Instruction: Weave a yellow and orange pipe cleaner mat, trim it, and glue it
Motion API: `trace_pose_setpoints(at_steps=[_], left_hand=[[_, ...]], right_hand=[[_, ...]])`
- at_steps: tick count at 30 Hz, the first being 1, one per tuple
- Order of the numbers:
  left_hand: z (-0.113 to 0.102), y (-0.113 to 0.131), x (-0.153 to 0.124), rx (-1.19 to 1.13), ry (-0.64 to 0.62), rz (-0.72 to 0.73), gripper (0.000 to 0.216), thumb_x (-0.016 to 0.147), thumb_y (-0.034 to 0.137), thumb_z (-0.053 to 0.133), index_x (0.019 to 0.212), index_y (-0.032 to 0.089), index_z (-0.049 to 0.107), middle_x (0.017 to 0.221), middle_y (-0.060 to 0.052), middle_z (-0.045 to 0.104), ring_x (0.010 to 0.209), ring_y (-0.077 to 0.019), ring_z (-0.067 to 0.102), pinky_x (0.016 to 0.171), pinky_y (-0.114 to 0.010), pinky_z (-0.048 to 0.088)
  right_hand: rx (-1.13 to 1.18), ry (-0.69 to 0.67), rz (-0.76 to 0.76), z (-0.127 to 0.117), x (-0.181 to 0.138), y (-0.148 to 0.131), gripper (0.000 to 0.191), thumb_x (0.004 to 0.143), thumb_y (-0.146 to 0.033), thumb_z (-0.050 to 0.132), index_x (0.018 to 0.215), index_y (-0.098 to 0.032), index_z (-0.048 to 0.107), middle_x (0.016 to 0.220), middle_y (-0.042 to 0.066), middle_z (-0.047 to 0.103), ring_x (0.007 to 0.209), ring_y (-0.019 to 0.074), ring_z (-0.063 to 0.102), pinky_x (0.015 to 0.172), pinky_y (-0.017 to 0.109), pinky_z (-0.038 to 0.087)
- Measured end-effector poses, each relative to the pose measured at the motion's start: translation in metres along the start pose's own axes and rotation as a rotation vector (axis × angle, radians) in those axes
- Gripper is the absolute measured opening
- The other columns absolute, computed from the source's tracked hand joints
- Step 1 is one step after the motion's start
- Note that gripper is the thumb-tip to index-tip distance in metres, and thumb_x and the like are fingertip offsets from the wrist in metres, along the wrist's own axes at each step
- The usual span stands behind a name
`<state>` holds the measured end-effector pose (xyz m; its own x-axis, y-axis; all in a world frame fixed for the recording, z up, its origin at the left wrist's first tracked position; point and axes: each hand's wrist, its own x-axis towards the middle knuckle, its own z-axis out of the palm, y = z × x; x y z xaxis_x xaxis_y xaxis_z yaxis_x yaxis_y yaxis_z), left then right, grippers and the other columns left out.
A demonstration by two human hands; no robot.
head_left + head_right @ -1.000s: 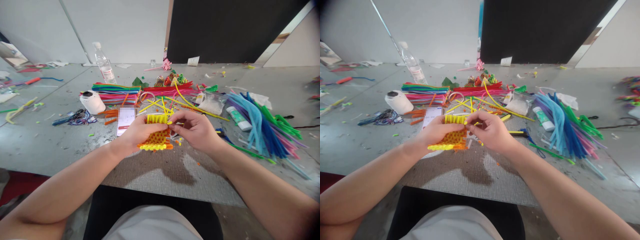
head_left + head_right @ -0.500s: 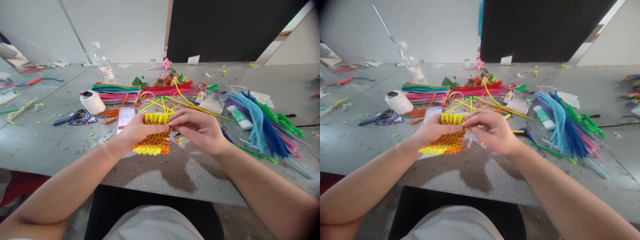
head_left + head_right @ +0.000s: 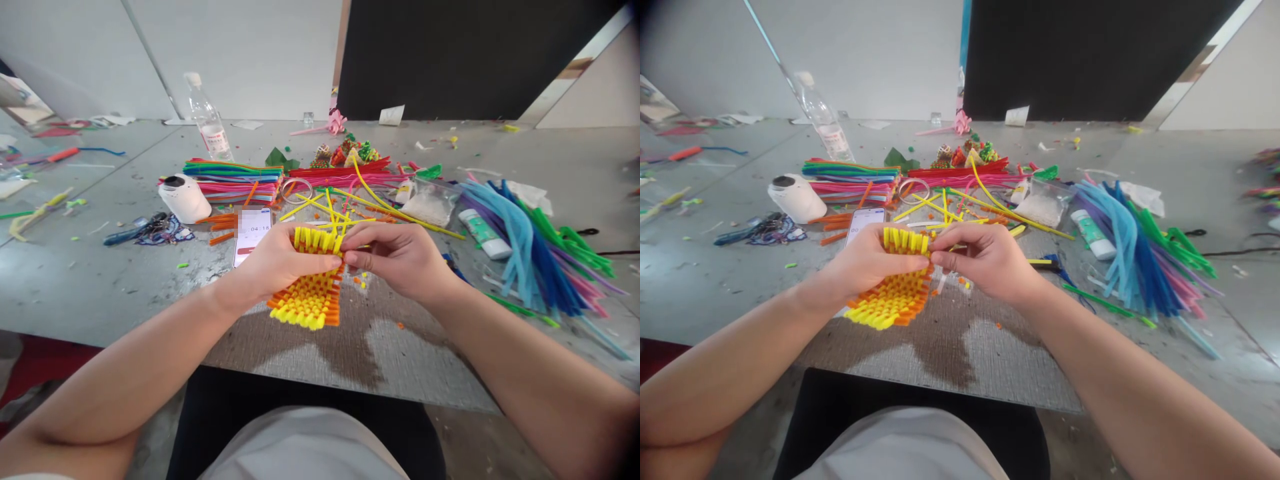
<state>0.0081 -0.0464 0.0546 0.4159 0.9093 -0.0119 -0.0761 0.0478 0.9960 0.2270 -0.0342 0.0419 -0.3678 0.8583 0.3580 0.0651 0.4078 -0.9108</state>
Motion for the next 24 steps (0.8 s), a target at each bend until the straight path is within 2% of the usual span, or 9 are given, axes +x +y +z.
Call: trace_pose_setpoints(at_steps=[4, 9, 12, 15, 18, 21, 24], left_hand=[[-0.002, -0.002, 0.001, 0.134, 0.010, 0.059, 0.026, 0.069, 0.032, 0.094, 0.078, 0.018, 0.074, 0.071, 0.001, 0.068, 0.063, -0.0138, 0.061, 0.057, -0.025, 0.049], [0.000, -0.003, 0.001, 0.427, 0.111, 0.199, 0.022, 0.075, 0.029, 0.088, 0.073, 0.016, 0.070, 0.069, 0.002, 0.062, 0.064, -0.0117, 0.052, 0.056, -0.024, 0.040], [0.002, -0.004, 0.001, 0.492, 0.151, 0.204, 0.022, 0.074, 0.025, 0.085, 0.068, 0.016, 0.066, 0.064, 0.003, 0.056, 0.061, -0.0107, 0.047, 0.054, -0.024, 0.035], [0.002, -0.006, 0.001, 0.455, 0.133, 0.171, 0.017, 0.072, 0.021, 0.084, 0.071, 0.017, 0.068, 0.065, 0.004, 0.057, 0.060, -0.0107, 0.048, 0.053, -0.024, 0.036], [0.001, -0.006, 0.003, 0.334, 0.135, 0.153, 0.016, 0.071, 0.020, 0.085, 0.078, 0.018, 0.070, 0.071, 0.003, 0.064, 0.064, -0.0125, 0.056, 0.056, -0.025, 0.043], [0.000, -0.006, 0.005, 0.113, 0.160, 0.105, 0.022, 0.072, 0.024, 0.088, 0.086, 0.020, 0.071, 0.079, 0.001, 0.071, 0.068, -0.0153, 0.065, 0.061, -0.027, 0.052], [0.000, -0.005, 0.006, -0.083, 0.139, 0.027, 0.026, 0.072, 0.025, 0.088, 0.090, 0.021, 0.069, 0.081, 0.002, 0.073, 0.070, -0.0172, 0.071, 0.065, -0.031, 0.060]], right_hand=[[-0.039, 0.015, 0.103, -0.001, 0.000, -0.001, 0.025, 0.071, -0.041, 0.097, 0.082, -0.023, 0.084, 0.085, 0.005, 0.080, 0.070, 0.0201, 0.073, 0.060, 0.032, 0.063], [-0.070, 0.099, 0.150, 0.004, -0.002, 0.002, 0.020, 0.073, -0.035, 0.095, 0.082, -0.022, 0.083, 0.078, 0.004, 0.079, 0.066, 0.0197, 0.073, 0.057, 0.031, 0.061], [-0.085, 0.153, 0.143, 0.011, -0.005, 0.003, 0.017, 0.075, -0.033, 0.092, 0.080, -0.021, 0.080, 0.074, 0.003, 0.077, 0.064, 0.0183, 0.071, 0.055, 0.030, 0.059], [-0.097, 0.194, 0.123, 0.015, -0.006, 0.004, 0.020, 0.074, -0.033, 0.093, 0.078, -0.020, 0.078, 0.075, 0.003, 0.077, 0.063, 0.0174, 0.070, 0.056, 0.030, 0.060], [-0.071, 0.185, 0.133, 0.011, -0.004, 0.001, 0.024, 0.075, -0.038, 0.093, 0.080, -0.020, 0.078, 0.076, 0.003, 0.077, 0.062, 0.0166, 0.070, 0.055, 0.029, 0.059], [0.038, 0.083, 0.186, 0.005, -0.001, -0.002, 0.028, 0.082, -0.046, 0.088, 0.084, -0.020, 0.079, 0.078, 0.004, 0.077, 0.064, 0.0168, 0.071, 0.059, 0.030, 0.062], [0.082, -0.022, 0.246, 0.004, 0.001, -0.001, 0.028, 0.086, -0.047, 0.085, 0.086, -0.020, 0.080, 0.079, 0.005, 0.078, 0.068, 0.0179, 0.073, 0.063, 0.031, 0.063]])
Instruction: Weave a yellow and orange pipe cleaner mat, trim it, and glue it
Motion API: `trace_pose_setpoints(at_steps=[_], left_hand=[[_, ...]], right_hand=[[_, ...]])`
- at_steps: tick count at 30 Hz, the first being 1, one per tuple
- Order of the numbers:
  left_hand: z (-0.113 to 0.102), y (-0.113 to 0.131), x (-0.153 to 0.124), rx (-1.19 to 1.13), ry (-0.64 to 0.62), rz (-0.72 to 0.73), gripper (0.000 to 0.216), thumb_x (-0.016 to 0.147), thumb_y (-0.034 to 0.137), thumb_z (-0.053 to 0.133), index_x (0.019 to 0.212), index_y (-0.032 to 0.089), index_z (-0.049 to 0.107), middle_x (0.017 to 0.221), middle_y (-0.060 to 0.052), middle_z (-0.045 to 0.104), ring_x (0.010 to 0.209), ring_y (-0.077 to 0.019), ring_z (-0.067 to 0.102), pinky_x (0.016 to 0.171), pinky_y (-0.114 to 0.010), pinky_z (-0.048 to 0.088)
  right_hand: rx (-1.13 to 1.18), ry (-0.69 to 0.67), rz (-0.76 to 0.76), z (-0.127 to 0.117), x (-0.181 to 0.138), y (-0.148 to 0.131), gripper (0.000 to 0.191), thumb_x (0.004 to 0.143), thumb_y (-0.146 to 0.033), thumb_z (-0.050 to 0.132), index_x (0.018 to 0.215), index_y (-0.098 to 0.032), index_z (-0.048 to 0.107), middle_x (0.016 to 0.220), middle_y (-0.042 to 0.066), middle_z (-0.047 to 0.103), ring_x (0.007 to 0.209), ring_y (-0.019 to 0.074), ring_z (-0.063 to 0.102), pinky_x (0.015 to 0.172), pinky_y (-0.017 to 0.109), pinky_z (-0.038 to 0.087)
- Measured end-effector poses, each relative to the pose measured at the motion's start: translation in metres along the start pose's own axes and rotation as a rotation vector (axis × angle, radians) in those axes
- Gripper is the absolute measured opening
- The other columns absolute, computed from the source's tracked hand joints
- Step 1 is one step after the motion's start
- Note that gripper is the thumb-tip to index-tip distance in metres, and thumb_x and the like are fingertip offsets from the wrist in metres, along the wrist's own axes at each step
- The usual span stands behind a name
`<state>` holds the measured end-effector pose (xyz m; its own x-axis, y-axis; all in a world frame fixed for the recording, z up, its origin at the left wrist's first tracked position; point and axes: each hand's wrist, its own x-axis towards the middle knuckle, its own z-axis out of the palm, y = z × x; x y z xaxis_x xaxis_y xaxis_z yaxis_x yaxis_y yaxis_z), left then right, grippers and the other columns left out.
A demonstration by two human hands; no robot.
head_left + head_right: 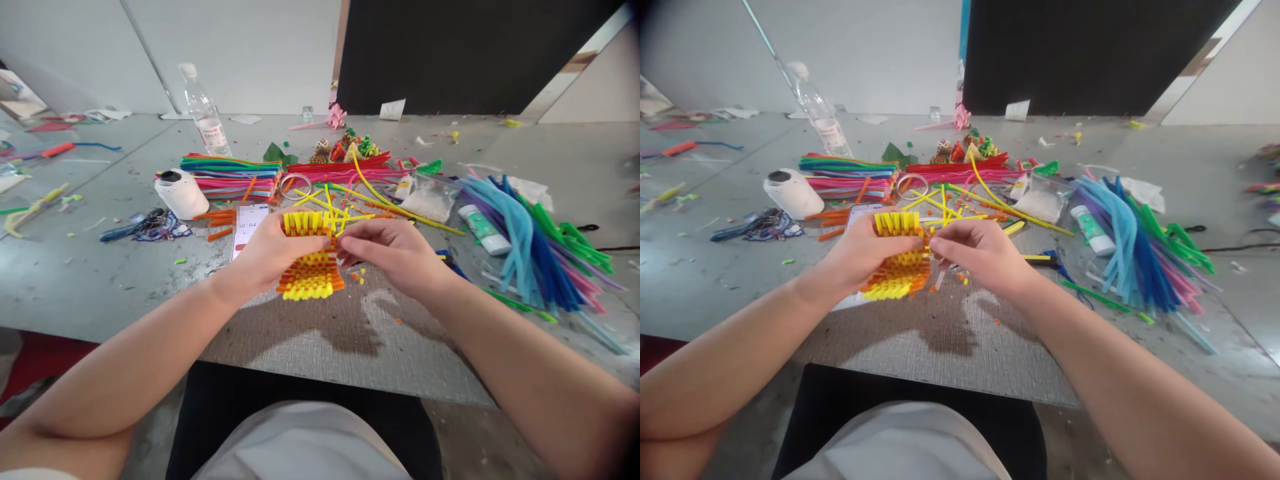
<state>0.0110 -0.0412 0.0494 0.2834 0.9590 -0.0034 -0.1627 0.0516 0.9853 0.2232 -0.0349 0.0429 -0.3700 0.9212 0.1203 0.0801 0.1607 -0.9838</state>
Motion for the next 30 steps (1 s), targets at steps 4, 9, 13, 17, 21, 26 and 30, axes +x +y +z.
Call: trace_pose_setpoints(at_steps=[4, 9, 13, 17, 21, 26, 30], left_hand=[[0.000, 0.000, 0.001, -0.082, -0.029, -0.103, 0.031, 0.069, 0.024, 0.089, 0.091, 0.020, 0.067, 0.080, 0.002, 0.072, 0.068, -0.0179, 0.072, 0.063, -0.032, 0.062], [-0.003, -0.002, 0.003, -0.030, -0.029, -0.008, 0.040, 0.062, 0.017, 0.095, 0.090, 0.021, 0.067, 0.076, 0.006, 0.067, 0.066, -0.0117, 0.067, 0.064, -0.025, 0.057], [-0.002, -0.005, 0.003, -0.004, -0.020, -0.040, 0.035, 0.064, 0.020, 0.094, 0.085, 0.020, 0.066, 0.071, 0.007, 0.064, 0.061, -0.0115, 0.064, 0.061, -0.026, 0.055], [-0.001, -0.008, 0.002, 0.009, -0.041, -0.042, 0.028, 0.068, 0.023, 0.092, 0.085, 0.018, 0.070, 0.074, 0.004, 0.067, 0.066, -0.0141, 0.067, 0.064, -0.028, 0.056], [-0.002, -0.009, 0.004, -0.017, -0.091, -0.053, 0.029, 0.068, 0.026, 0.093, 0.088, 0.016, 0.075, 0.081, 0.000, 0.073, 0.073, -0.0178, 0.071, 0.072, -0.032, 0.058], [-0.003, -0.009, 0.005, 0.018, -0.118, -0.014, 0.035, 0.069, 0.030, 0.095, 0.094, 0.015, 0.075, 0.089, -0.003, 0.075, 0.078, -0.0183, 0.071, 0.076, -0.033, 0.058], [-0.002, -0.007, 0.004, 0.042, 0.007, 0.059, 0.046, 0.068, 0.028, 0.096, 0.101, 0.020, 0.064, 0.085, 0.003, 0.070, 0.074, -0.0140, 0.067, 0.071, -0.028, 0.054]], right_hand=[[-0.047, 0.032, 0.012, 0.004, 0.000, 0.005, 0.023, 0.082, -0.040, 0.087, 0.083, -0.019, 0.078, 0.076, 0.004, 0.077, 0.065, 0.0173, 0.071, 0.059, 0.029, 0.059], [-0.155, 0.067, -0.059, 0.010, -0.003, 0.009, 0.018, 0.084, -0.036, 0.082, 0.079, -0.020, 0.075, 0.072, 0.002, 0.073, 0.061, 0.0153, 0.065, 0.054, 0.027, 0.050], [-0.242, 0.111, -0.093, 0.014, -0.006, 0.009, 0.014, 0.082, -0.032, 0.078, 0.082, -0.020, 0.073, 0.074, 0.001, 0.072, 0.062, 0.0146, 0.062, 0.054, 0.027, 0.045], [-0.273, 0.123, -0.091, 0.017, -0.008, 0.007, 0.012, 0.083, -0.031, 0.073, 0.087, -0.020, 0.073, 0.072, 0.000, 0.067, 0.059, 0.0134, 0.056, 0.053, 0.027, 0.041], [-0.257, 0.151, -0.090, 0.019, -0.011, 0.004, 0.009, 0.082, -0.028, 0.070, 0.079, -0.020, 0.069, 0.069, -0.001, 0.064, 0.062, 0.0133, 0.056, 0.058, 0.029, 0.043], [-0.132, 0.196, -0.078, 0.018, -0.011, 0.003, 0.006, 0.081, -0.025, 0.073, 0.079, -0.021, 0.069, 0.072, -0.002, 0.064, 0.063, 0.0134, 0.058, 0.060, 0.030, 0.044], [0.150, 0.133, -0.009, 0.014, -0.007, 0.004, 0.010, 0.084, -0.028, 0.074, 0.078, -0.021, 0.074, 0.073, 0.001, 0.069, 0.065, 0.0154, 0.063, 0.061, 0.031, 0.050]])
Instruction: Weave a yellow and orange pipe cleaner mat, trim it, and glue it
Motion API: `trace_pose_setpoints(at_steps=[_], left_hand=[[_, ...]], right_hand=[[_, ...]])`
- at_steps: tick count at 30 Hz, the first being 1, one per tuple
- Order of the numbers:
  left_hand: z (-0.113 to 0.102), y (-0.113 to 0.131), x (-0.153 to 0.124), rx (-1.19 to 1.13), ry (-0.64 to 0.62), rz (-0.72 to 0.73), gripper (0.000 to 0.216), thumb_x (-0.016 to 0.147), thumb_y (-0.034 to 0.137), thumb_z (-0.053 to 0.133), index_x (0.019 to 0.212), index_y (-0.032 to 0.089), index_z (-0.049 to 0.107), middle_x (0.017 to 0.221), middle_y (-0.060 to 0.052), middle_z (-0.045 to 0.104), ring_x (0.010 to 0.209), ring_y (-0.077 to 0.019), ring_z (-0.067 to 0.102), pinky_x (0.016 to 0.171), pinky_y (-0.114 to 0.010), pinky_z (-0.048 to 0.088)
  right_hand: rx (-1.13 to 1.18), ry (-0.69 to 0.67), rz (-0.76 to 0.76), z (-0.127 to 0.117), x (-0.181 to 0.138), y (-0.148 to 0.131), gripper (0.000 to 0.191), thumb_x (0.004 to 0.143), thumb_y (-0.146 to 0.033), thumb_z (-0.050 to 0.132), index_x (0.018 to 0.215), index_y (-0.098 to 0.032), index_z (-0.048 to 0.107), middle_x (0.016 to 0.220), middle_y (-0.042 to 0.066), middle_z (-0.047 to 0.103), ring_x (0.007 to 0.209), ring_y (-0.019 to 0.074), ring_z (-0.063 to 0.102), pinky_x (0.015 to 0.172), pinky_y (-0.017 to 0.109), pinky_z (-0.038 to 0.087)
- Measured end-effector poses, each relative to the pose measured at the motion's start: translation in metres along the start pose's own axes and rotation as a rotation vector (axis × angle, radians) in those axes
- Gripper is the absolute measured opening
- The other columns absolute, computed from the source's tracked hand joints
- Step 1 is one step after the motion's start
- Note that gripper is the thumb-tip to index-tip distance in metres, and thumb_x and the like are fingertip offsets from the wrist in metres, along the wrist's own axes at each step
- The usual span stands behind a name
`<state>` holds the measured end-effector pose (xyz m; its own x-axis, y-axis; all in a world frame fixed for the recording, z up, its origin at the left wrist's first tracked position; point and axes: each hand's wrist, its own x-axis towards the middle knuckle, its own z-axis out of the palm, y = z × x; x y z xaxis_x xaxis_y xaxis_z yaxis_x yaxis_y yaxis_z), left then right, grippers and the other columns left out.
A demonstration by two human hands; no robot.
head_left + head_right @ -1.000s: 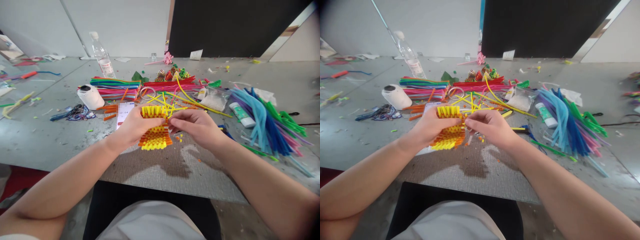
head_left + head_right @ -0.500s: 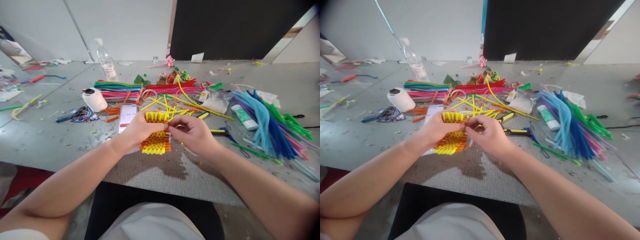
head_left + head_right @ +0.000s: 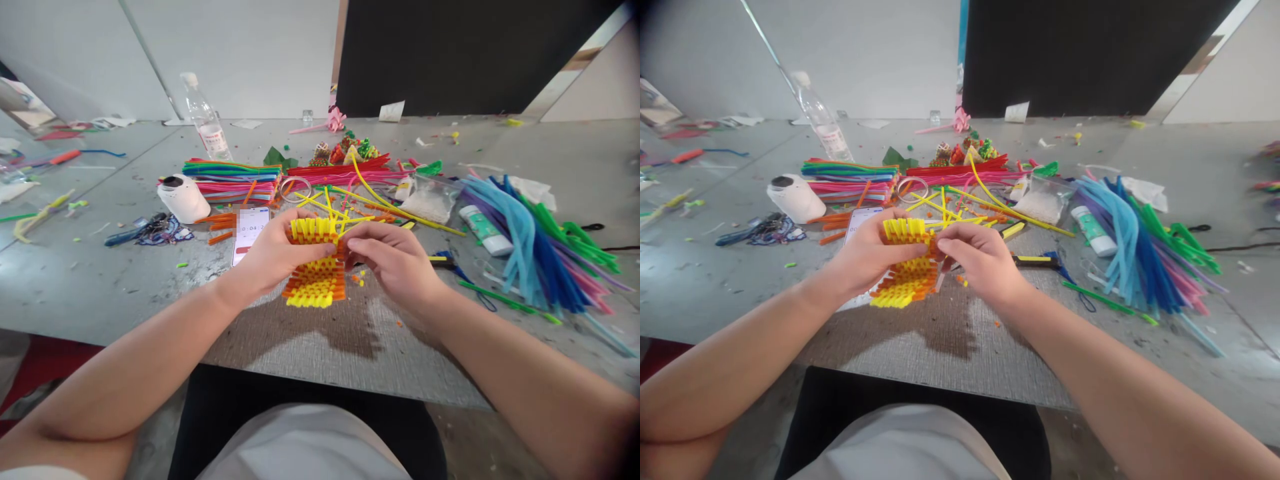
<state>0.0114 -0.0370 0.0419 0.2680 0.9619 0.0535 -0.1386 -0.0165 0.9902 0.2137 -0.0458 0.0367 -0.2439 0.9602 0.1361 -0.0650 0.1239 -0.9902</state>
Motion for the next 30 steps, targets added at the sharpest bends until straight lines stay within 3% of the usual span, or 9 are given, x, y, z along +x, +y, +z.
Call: trace_pose_setpoints(at_steps=[3, 10, 18, 24, 30], left_hand=[[-0.001, 0.001, 0.000, 0.094, 0.026, 0.061, 0.046, 0.070, 0.025, 0.094, 0.102, 0.021, 0.061, 0.082, 0.005, 0.066, 0.070, -0.0109, 0.063, 0.067, -0.024, 0.051], [-0.003, 0.005, -0.001, 0.210, -0.090, 0.116, 0.035, 0.073, 0.028, 0.089, 0.095, 0.020, 0.063, 0.076, 0.005, 0.062, 0.066, -0.0104, 0.058, 0.061, -0.023, 0.047], [-0.004, 0.007, 0.000, 0.278, -0.072, 0.027, 0.037, 0.066, 0.025, 0.095, 0.085, 0.019, 0.064, 0.068, 0.006, 0.056, 0.060, -0.0091, 0.051, 0.055, -0.022, 0.041], [-0.004, 0.005, 0.000, 0.156, -0.091, 0.021, 0.034, 0.071, 0.031, 0.095, 0.089, 0.018, 0.069, 0.079, 0.002, 0.066, 0.070, -0.0127, 0.062, 0.065, -0.025, 0.051], [-0.008, 0.003, 0.001, 0.152, -0.140, 0.003, 0.027, 0.073, 0.031, 0.091, 0.088, 0.015, 0.075, 0.084, -0.002, 0.073, 0.073, -0.0144, 0.066, 0.068, -0.027, 0.053]], right_hand=[[0.134, -0.069, 0.069, -0.004, 0.003, 0.000, 0.014, 0.086, -0.033, 0.079, 0.077, -0.021, 0.077, 0.074, 0.002, 0.070, 0.067, 0.0160, 0.065, 0.064, 0.031, 0.054], [0.164, -0.069, 0.125, -0.006, 0.005, 0.000, 0.016, 0.076, -0.032, 0.090, 0.081, -0.021, 0.080, 0.079, 0.001, 0.073, 0.066, 0.0131, 0.064, 0.064, 0.028, 0.053], [-0.103, -0.092, -0.029, -0.004, 0.004, -0.003, 0.022, 0.091, -0.039, 0.079, 0.083, -0.019, 0.076, 0.073, 0.000, 0.069, 0.062, 0.0122, 0.062, 0.058, 0.027, 0.049], [-0.030, -0.065, -0.006, -0.003, 0.004, 0.000, 0.026, 0.091, -0.043, 0.079, 0.081, -0.020, 0.074, 0.075, 0.000, 0.067, 0.064, 0.0130, 0.063, 0.060, 0.027, 0.052], [-0.071, -0.150, 0.003, -0.012, 0.004, 0.000, 0.026, 0.091, -0.045, 0.081, 0.084, -0.020, 0.080, 0.075, 0.001, 0.071, 0.066, 0.0140, 0.065, 0.061, 0.027, 0.051]])
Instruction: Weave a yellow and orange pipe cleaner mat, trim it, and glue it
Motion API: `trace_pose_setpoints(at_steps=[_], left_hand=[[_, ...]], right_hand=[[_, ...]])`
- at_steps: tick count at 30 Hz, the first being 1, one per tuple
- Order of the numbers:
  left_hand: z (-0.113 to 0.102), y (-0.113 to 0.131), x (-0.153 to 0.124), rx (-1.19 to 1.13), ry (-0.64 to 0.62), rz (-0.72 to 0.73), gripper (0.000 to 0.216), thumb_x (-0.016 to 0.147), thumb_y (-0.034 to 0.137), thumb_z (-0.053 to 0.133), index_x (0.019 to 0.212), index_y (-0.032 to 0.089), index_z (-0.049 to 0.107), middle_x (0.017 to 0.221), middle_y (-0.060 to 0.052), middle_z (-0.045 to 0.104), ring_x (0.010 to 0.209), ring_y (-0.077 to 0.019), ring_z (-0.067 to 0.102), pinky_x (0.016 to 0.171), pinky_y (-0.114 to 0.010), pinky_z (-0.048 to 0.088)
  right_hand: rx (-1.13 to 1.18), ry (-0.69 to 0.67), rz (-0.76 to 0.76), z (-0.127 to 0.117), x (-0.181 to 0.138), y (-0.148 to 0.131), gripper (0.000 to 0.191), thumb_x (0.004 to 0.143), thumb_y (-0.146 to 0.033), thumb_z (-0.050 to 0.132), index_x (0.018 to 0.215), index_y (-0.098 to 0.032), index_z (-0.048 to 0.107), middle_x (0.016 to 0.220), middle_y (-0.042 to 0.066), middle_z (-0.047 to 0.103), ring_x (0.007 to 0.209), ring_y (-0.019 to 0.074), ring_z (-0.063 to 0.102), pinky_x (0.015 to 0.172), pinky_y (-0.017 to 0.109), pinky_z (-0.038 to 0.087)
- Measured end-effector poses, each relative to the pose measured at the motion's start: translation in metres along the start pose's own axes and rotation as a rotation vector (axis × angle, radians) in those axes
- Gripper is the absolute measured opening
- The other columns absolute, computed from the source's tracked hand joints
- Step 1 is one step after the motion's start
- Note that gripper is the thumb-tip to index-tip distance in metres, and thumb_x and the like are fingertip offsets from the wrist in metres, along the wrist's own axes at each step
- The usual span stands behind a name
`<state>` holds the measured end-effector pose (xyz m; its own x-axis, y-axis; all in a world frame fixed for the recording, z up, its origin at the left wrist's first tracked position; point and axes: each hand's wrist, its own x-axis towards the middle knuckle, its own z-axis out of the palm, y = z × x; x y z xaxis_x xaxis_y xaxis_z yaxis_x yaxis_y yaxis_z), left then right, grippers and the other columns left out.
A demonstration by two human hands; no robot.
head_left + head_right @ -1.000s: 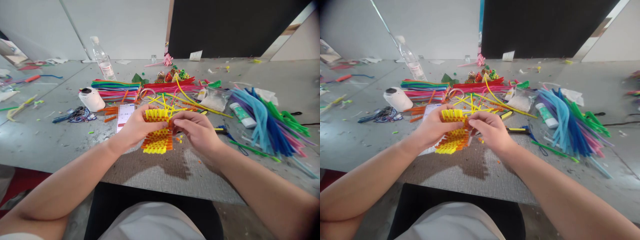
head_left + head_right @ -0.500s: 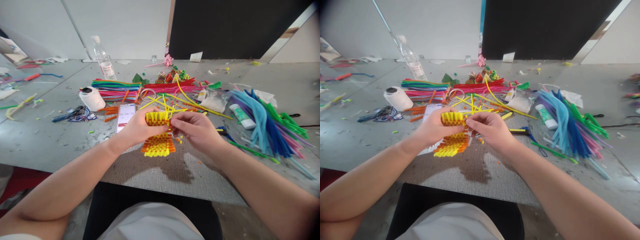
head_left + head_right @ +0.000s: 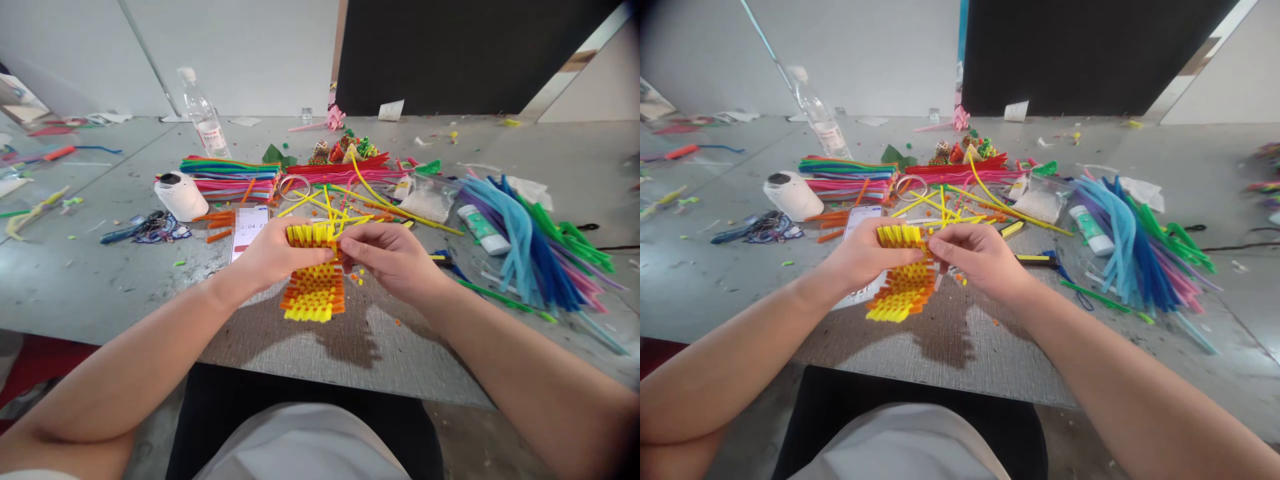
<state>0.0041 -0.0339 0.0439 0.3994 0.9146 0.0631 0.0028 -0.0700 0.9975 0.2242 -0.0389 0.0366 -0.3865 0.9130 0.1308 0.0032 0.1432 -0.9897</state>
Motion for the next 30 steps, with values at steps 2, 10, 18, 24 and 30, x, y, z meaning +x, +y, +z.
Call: trace_pose_setpoints(at_steps=[2, 10, 18, 24, 30], left_hand=[[-0.001, 0.001, 0.000, 0.025, 0.004, -0.011, 0.025, 0.072, 0.030, 0.090, 0.086, 0.015, 0.076, 0.081, -0.001, 0.072, 0.070, -0.0138, 0.064, 0.065, -0.026, 0.051], [0.003, 0.006, -0.002, 0.199, 0.083, 0.010, 0.021, 0.072, 0.026, 0.083, 0.069, 0.018, 0.064, 0.063, 0.004, 0.056, 0.057, -0.0100, 0.047, 0.052, -0.024, 0.037], [0.005, 0.008, -0.007, 0.370, 0.087, 0.072, 0.024, 0.073, 0.026, 0.083, 0.070, 0.017, 0.060, 0.065, 0.004, 0.052, 0.061, -0.0103, 0.046, 0.053, -0.024, 0.035], [0.004, 0.005, -0.004, 0.072, 0.074, 0.025, 0.029, 0.074, 0.031, 0.091, 0.090, 0.017, 0.071, 0.085, -0.001, 0.071, 0.076, -0.0162, 0.066, 0.069, -0.029, 0.055], [0.005, 0.002, 0.000, -0.191, 0.137, -0.040, 0.056, 0.072, 0.024, 0.093, 0.122, 0.021, 0.067, 0.100, -0.003, 0.075, 0.085, -0.0194, 0.074, 0.077, -0.035, 0.063]], right_hand=[[-0.017, -0.026, 0.002, 0.000, 0.000, -0.002, 0.028, 0.089, -0.048, 0.082, 0.086, -0.020, 0.081, 0.074, 0.002, 0.071, 0.065, 0.0144, 0.064, 0.058, 0.027, 0.050], [-0.065, 0.110, -0.007, 0.015, -0.003, 0.001, 0.028, 0.083, -0.047, 0.086, 0.085, -0.020, 0.078, 0.079, 0.003, 0.073, 0.065, 0.0155, 0.064, 0.060, 0.030, 0.055], [-0.329, 0.238, -0.101, 0.025, -0.008, 0.004, 0.014, 0.090, -0.031, 0.073, 0.082, -0.021, 0.067, 0.080, 0.002, 0.070, 0.072, 0.0161, 0.062, 0.064, 0.031, 0.048], [-0.078, 0.189, -0.020, 0.016, -0.004, 0.002, 0.022, 0.089, -0.042, 0.078, 0.084, -0.021, 0.073, 0.078, 0.001, 0.069, 0.067, 0.0149, 0.060, 0.062, 0.030, 0.047], [0.142, 0.091, 0.080, 0.005, 0.002, 0.005, 0.020, 0.084, -0.039, 0.084, 0.081, -0.020, 0.079, 0.074, 0.001, 0.070, 0.066, 0.0139, 0.062, 0.063, 0.029, 0.048]])
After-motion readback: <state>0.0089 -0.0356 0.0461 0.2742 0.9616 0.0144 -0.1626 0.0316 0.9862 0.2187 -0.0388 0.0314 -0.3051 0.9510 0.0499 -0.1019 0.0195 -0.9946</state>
